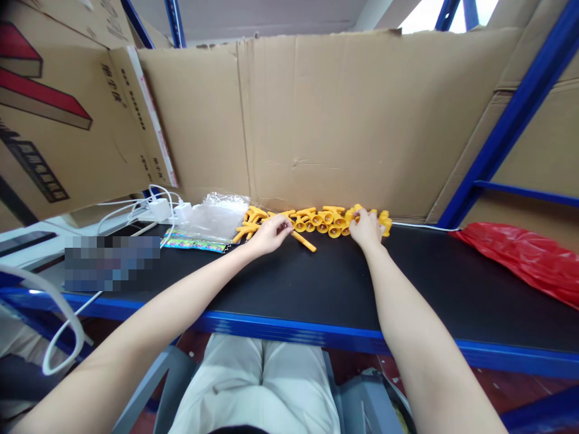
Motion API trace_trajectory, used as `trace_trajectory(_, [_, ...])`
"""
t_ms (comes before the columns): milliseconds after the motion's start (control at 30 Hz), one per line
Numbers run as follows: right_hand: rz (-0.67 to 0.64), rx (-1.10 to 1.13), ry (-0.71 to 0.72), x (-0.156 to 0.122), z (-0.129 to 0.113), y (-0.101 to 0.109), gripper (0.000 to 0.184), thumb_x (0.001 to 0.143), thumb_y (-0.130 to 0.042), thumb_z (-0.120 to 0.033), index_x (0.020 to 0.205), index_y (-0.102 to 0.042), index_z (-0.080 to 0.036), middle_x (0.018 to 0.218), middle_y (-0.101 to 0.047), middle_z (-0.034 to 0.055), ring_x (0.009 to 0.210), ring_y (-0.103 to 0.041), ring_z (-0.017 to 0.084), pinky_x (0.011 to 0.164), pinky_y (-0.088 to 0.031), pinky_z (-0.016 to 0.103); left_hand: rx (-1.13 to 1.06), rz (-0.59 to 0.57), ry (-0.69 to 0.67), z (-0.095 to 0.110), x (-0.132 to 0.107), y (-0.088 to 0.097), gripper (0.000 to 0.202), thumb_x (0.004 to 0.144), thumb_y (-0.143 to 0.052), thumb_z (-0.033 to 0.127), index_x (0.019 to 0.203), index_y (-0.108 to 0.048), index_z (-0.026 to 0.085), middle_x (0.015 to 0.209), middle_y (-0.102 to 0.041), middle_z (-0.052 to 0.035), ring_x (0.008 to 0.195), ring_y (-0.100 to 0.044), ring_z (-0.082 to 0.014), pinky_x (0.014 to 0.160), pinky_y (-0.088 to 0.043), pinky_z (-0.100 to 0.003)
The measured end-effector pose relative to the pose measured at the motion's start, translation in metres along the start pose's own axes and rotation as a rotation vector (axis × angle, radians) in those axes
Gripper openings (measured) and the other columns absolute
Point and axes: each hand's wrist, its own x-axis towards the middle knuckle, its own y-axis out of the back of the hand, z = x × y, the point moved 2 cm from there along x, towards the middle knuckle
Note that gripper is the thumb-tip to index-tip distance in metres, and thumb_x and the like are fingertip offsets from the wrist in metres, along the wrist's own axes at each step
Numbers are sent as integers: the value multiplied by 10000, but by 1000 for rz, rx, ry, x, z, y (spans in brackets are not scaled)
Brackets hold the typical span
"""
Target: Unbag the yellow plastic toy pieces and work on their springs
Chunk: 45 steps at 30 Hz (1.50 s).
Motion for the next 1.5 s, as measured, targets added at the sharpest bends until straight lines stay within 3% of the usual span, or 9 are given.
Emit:
trace_trajectory(267, [-4, 22, 12, -1, -2, 2, 320, 802, -455, -251, 1069, -622, -194, 1138, -562, 154, 1049, -525, 298, 901, -379, 497, 41, 159, -35, -7, 3, 23, 157, 932, -374, 167, 905, -529, 163, 935, -570, -79, 874, -551, -163, 813, -446, -297])
trace_trajectory(467, [42, 67, 53, -1, -4, 5, 294, 802, -453, -259, 1039, -615, -194, 1080, -569, 143, 1027, -519, 297, 883, -388, 508, -98, 189, 162, -12, 5, 15, 126, 905, -467, 229, 873, -565, 156, 874, -624, -61, 816, -585, -156, 774, -470, -289])
trace_trajectory(667, [66, 116, 96, 0, -9, 6, 256, 796, -455, -252, 993, -609, -196, 1024, -571, 132, 1022, -517, 296, 873, -392, 505, -232, 90, 320, -20, 3, 3, 285, 923, -441, 356, 843, -621, 150, 857, -670, -58, 793, -629, -160, 743, -478, -270])
trace_trajectory(867, [87, 145, 132, -1, -13, 7, 226, 792, -464, -263, 966, -596, -207, 1015, -572, 118, 997, -527, 287, 865, -397, 487, -113, -180, 315, -21, -5, -9, 235, 897, -485, 330, 884, -640, 153, 950, -682, -59, 878, -627, -176, 827, -471, -289])
trace_trajectory(1000, [84, 149, 136, -2, -15, 8, 217, 786, -462, -264, 955, -586, -208, 1022, -571, 120, 990, -532, 290, 872, -393, 501, -130, -176, 357, -22, -6, -12, 326, 954, -364, 377, 894, -595, 155, 976, -680, -68, 857, -633, -160, 826, -475, -282])
trace_trajectory(1167, [105, 175, 157, -2, -17, 9, 190, 802, -461, -297, 931, -567, -205, 997, -572, 120, 958, -546, 284, 858, -406, 485, -221, -148, 441, -24, -2, -8, 402, 972, -257, 462, 904, -518, 163, 860, -683, -51, 576, -602, -100, 671, -482, -240])
trace_trajectory(1267, [117, 215, 197, -3, -20, 10, 179, 822, -458, -332, 919, -545, -209, 975, -572, 113, 890, -560, 263, 819, -428, 452, -137, -166, 437, -23, -3, -3, 331, 955, -330, 461, 895, -498, 181, 713, -658, -9, 621, -617, -124, 687, -475, -246])
trace_trajectory(1400, [120, 278, 267, -6, -30, 14, 190, 814, -478, -334, 961, -505, -217, 999, -584, 107, 786, -569, 227, 763, -449, 406, 113, -265, 411, -21, -6, -1, 134, 852, -561, 305, 842, -533, 175, 856, -669, -44, 834, -639, -185, 775, -479, -287])
trace_trajectory(1500, [101, 320, 314, -9, -39, 17, 274, 788, -521, -330, 1033, -485, -213, 1014, -606, 112, 774, -587, 230, 737, -464, 391, 260, -343, 360, -22, -8, -3, 104, 858, -532, 251, 820, -575, 164, 911, -656, -75, 896, -633, -217, 821, -482, -324])
